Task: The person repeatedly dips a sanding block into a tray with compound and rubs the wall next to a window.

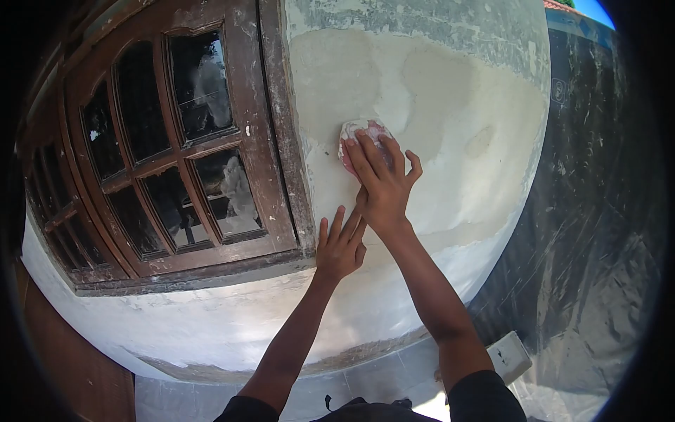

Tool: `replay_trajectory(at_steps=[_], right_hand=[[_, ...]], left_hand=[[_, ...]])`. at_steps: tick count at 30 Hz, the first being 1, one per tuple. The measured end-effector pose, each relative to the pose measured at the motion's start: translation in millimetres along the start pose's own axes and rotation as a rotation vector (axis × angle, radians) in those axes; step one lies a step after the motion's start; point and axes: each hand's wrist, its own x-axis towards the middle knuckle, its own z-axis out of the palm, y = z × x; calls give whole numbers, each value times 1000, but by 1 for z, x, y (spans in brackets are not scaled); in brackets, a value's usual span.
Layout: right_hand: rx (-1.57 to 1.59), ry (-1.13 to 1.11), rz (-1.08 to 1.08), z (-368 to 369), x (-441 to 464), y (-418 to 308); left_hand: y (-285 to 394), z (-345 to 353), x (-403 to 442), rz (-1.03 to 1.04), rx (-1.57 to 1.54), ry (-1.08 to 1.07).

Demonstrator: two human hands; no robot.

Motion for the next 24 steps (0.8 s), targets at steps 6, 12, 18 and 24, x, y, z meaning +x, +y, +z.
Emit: replay_trajectory(at_steps=[6, 12, 18, 24], right_hand=[[1, -12, 1, 27, 14, 4], [75, -68, 36, 1, -67, -14], [82, 78, -19, 11, 35, -13], [77, -26, -35, 25, -2, -21]], left_hand=[[-1, 1, -2, -1, 18, -21], [-3, 14, -7, -3, -69, 60], [-2, -2, 0, 12, 34, -10], [-3, 10, -17, -3, -37, -20]])
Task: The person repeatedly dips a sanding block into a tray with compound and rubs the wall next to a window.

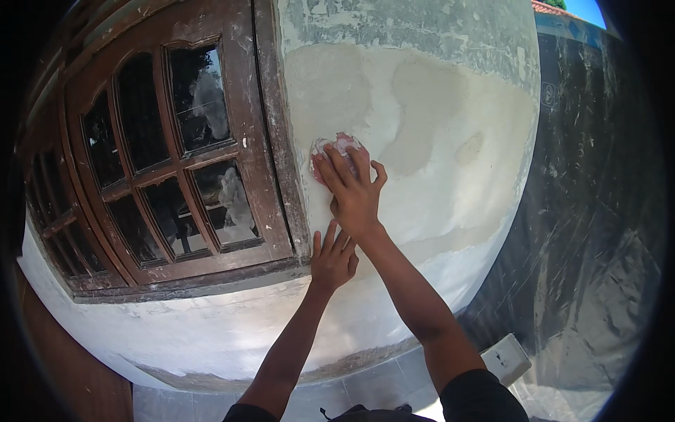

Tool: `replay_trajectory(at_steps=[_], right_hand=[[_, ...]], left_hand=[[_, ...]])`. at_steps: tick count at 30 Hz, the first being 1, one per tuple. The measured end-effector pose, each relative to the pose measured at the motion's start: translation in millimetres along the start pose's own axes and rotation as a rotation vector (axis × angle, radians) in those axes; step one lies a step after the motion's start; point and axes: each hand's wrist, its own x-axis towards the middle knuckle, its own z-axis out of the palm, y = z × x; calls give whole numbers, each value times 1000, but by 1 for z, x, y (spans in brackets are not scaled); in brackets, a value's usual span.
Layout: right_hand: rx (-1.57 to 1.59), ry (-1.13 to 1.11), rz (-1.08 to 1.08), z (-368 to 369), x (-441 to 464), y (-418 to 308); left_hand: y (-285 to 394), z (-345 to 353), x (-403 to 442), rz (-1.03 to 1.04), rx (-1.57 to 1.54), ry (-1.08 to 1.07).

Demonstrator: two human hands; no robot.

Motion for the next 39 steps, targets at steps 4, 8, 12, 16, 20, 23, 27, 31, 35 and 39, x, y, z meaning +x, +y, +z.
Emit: replay_trajectory(at_steps=[4, 8, 12, 16, 20, 23, 27, 31, 35, 39], right_hand=[[81, -74, 29, -18, -66, -11], [46, -8, -16, -26, -30, -8], [-36, 76, -29, -8, 47, -1], [-13, 13, -20, 9, 21, 0], [44, -71, 11, -6, -61, -10], [48, -25, 39, -21, -53, 3], [29, 147, 11, -25, 46, 29], [13, 114, -25, -3, 79, 46], [-24, 18, -7, -5, 14, 37], [27, -122, 42, -25, -63, 24]], left_hand=[[-1, 13, -11, -27, -4, -128], [0, 10, -5, -6, -27, 45], [2, -9, 7, 4, 100, -9], [2, -3, -1, 2, 30, -6], [1, 11, -8, -12, -34, 23], [0, 10, -2, -16, 0, 47], [5, -3, 3, -13, 95, 6], [4, -5, 2, -9, 93, 3], [4, -3, 1, -11, 98, 13], [6, -3, 1, -20, 81, -5]])
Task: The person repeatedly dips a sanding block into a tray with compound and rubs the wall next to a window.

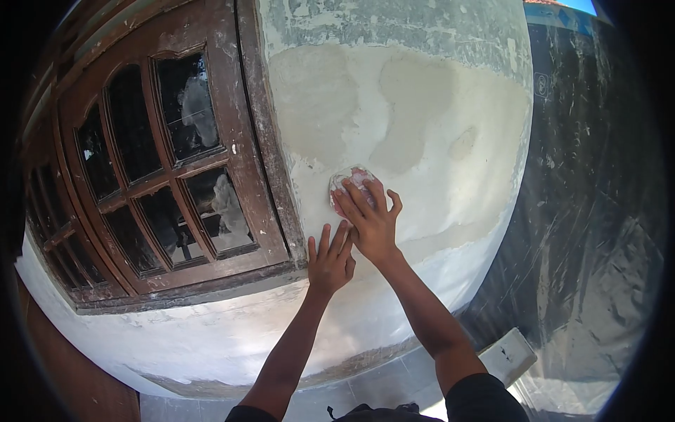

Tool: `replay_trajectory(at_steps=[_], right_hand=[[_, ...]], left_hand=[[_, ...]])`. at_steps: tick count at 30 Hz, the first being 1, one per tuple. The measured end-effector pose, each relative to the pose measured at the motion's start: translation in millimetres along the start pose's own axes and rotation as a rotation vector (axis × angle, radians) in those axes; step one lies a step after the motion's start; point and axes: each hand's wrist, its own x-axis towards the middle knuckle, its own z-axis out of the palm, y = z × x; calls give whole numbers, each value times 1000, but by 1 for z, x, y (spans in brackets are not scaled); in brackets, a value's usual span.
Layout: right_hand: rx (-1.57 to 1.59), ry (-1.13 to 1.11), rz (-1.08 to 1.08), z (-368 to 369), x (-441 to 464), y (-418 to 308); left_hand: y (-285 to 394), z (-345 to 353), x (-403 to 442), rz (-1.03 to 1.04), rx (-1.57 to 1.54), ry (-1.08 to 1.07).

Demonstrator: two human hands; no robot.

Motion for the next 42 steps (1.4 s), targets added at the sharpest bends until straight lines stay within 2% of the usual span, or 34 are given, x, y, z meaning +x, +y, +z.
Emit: replay_trajectory(at_steps=[3, 7, 10, 13, 16, 18, 21, 23, 27, 32, 40, 42], right_hand=[[-7, 59, -13, -9, 9, 0], [-6, 281, -70, -16, 121, -1], [-15, 303, -103, -5, 161, 2], [-19, 223, -99, 7, 143, -1], [-75, 119, -57, 13, 69, -1], [17, 28, 6, 6, 18, -4], [20, 44, -6, -7, -6, -4], [5, 106, 4, -20, 14, 1], [21, 297, -26, -30, 112, 10], [-3, 296, -100, 0, 171, 31], [-27, 19, 24, 7, 13, 10], [13, 14, 38, -1, -6, 2]], left_hand=[[1, 2, -1, -1, 13, -3], [0, 1, -1, 5, 24, -16], [1, 1, -3, 0, 15, -16], [-1, 0, -4, 2, 9, -17], [-1, 2, -4, 0, 6, -4], [0, 3, -6, -4, -21, -30], [2, 0, -2, -5, 8, -16], [1, 2, -2, -2, 16, 1], [2, 2, -3, 2, 29, -10], [1, 1, -4, -3, 59, -8], [3, 2, -4, -1, 33, -12], [3, 2, -4, -2, 35, -3]])
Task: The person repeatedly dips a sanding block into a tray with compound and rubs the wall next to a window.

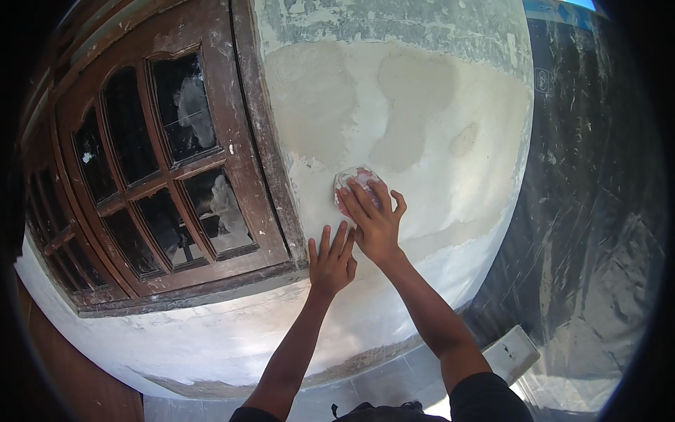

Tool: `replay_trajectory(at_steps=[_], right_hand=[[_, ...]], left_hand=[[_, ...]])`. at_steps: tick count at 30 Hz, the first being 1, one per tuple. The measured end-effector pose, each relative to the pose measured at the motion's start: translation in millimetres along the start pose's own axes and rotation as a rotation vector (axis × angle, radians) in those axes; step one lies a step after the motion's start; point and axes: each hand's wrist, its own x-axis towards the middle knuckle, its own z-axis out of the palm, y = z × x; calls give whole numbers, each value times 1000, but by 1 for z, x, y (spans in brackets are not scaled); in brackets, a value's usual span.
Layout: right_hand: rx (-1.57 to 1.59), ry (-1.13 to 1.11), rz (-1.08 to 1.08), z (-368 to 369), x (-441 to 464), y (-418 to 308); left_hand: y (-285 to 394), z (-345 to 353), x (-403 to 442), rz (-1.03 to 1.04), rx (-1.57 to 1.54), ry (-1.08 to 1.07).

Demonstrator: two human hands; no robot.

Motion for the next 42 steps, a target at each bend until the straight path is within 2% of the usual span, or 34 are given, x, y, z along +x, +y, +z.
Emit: replay_trajectory(at_steps=[2, 6, 10, 16, 19, 22, 26, 28, 30, 36, 40, 42], right_hand=[[6, 24, -11, -1, 9, 1], [11, 249, -56, -4, 99, -6], [7, 262, -87, 12, 144, -9], [-1, 22, -66, 18, 31, -14], [39, 33, -60, 6, -5, -17], [40, 81, -38, -6, 20, -8], [-4, 225, -59, -6, 97, 4], [-7, 206, -54, 5, 110, 14], [-10, 194, -49, 16, 101, 18], [21, 87, 19, 15, -3, 14], [46, 156, 34, 5, 10, 14], [48, 284, 9, 8, 46, 15]], left_hand=[[0, 2, 0, 2, 6, 9], [0, 0, 0, 10, 20, 5], [-1, 0, -1, 12, 2, 3], [-3, 8, -6, 15, -30, 9], [-2, 10, -6, 6, -61, 27], [-1, 3, -2, 14, -7, 23], [-1, 1, -1, 17, 7, 9], [-1, 1, -2, 13, -3, 3], [-2, 1, -2, 9, -7, -7], [0, 1, -2, 9, 5, 4], [0, 2, -2, 2, 1, 13], [0, 1, -2, 7, -3, 13]])
